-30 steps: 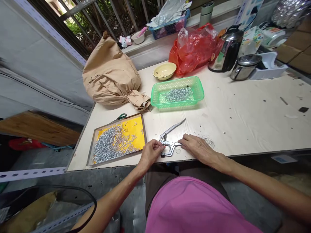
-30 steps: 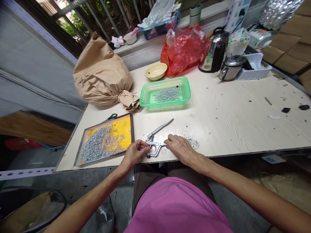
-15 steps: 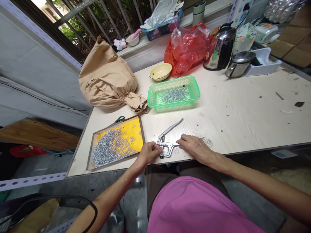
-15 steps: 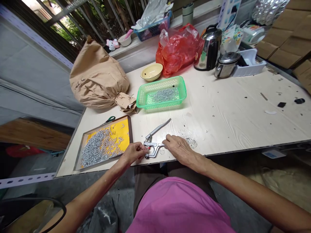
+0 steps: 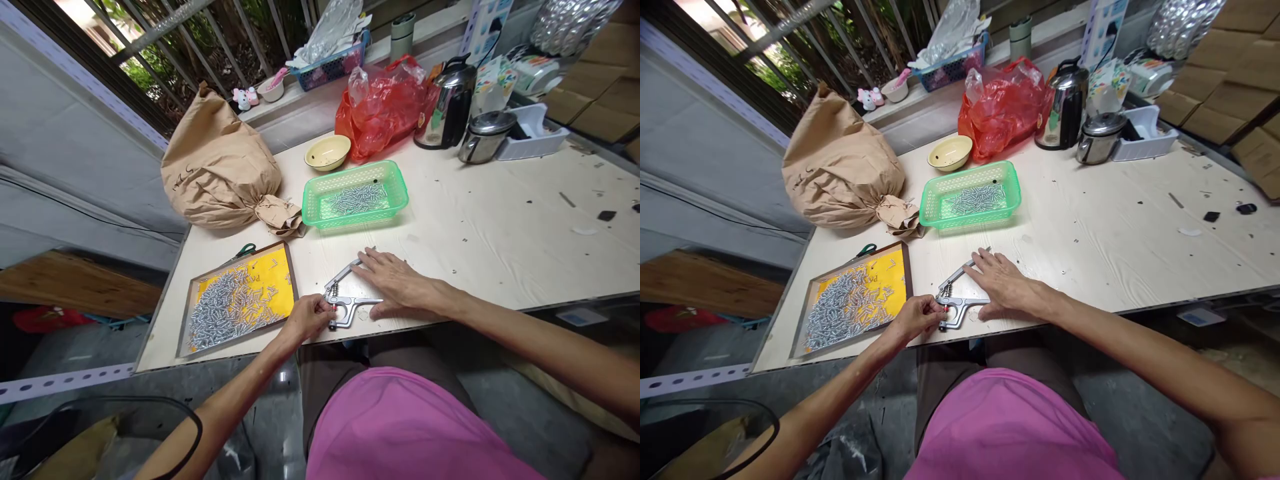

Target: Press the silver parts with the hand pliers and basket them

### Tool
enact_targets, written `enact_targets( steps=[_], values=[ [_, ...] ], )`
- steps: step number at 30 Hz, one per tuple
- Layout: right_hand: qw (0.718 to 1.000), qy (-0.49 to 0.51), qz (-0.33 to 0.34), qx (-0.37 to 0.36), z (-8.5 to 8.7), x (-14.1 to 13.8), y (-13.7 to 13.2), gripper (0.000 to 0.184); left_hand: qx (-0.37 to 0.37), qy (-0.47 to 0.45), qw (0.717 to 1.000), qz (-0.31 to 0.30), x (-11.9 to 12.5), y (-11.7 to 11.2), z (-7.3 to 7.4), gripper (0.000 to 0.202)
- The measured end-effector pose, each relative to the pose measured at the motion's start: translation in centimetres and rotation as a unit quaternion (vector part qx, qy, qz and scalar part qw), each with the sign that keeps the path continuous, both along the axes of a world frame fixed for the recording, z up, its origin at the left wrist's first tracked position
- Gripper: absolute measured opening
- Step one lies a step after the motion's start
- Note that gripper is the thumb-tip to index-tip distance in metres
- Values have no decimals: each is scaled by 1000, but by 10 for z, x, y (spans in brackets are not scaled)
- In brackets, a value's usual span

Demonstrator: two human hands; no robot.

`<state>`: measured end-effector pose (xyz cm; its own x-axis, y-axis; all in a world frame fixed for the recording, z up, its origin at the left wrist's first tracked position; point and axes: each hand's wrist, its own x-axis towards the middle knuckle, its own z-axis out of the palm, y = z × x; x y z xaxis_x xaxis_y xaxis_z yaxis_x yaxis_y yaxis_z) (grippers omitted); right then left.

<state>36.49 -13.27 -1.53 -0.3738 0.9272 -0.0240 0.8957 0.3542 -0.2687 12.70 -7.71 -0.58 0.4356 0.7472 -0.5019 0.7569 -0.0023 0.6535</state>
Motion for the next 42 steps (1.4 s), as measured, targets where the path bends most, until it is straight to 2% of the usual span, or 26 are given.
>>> enact_targets(
  steps=[4,9,17,20,22,24,27,29,31,33,36,38,42],
  values=[
    [1000,-20,9,-1,3,-1,14,96,-4,-2,1000,16,0,0,-1,26],
    [1000,-21,4,14,8,-3,16,85,-15,-25,999,40,-3,-4,-4,24],
    [1000,-2,-7,-18,15,-6,9,60,-63,-102,980,160,-3,-20,-9,30],
    [1000,24,-9,-18,14,-6,3,49,-58,-101,978,170,-5,-25,-8,28],
    [999,35,-14,-15,13,-6,1,43,10,-78,987,139,-5,-29,-4,22],
    [999,37,-19,-15,10,-7,0,41,135,-51,986,79,-4,-33,1,17],
    [999,32,-24,-8,7,-8,0,43,300,-37,952,-52,5,-36,8,15],
    [999,29,-22,1,5,-10,1,45,355,-26,923,-145,17,-34,8,31],
    [999,25,-20,4,4,-11,-1,46,381,-3,899,-215,30,-27,5,51],
    [999,24,-21,7,5,-12,-5,47,377,12,887,-265,39,-18,0,62],
    [999,17,-33,5,10,-8,-13,61,345,28,884,-314,46,-7,-3,66],
    [999,3,-51,-15,16,-2,-18,67,337,47,883,-324,47,-3,0,67],
    [997,-17,-53,-49,27,6,-20,46,337,70,874,-344,57,-2,7,67]
  ],
)
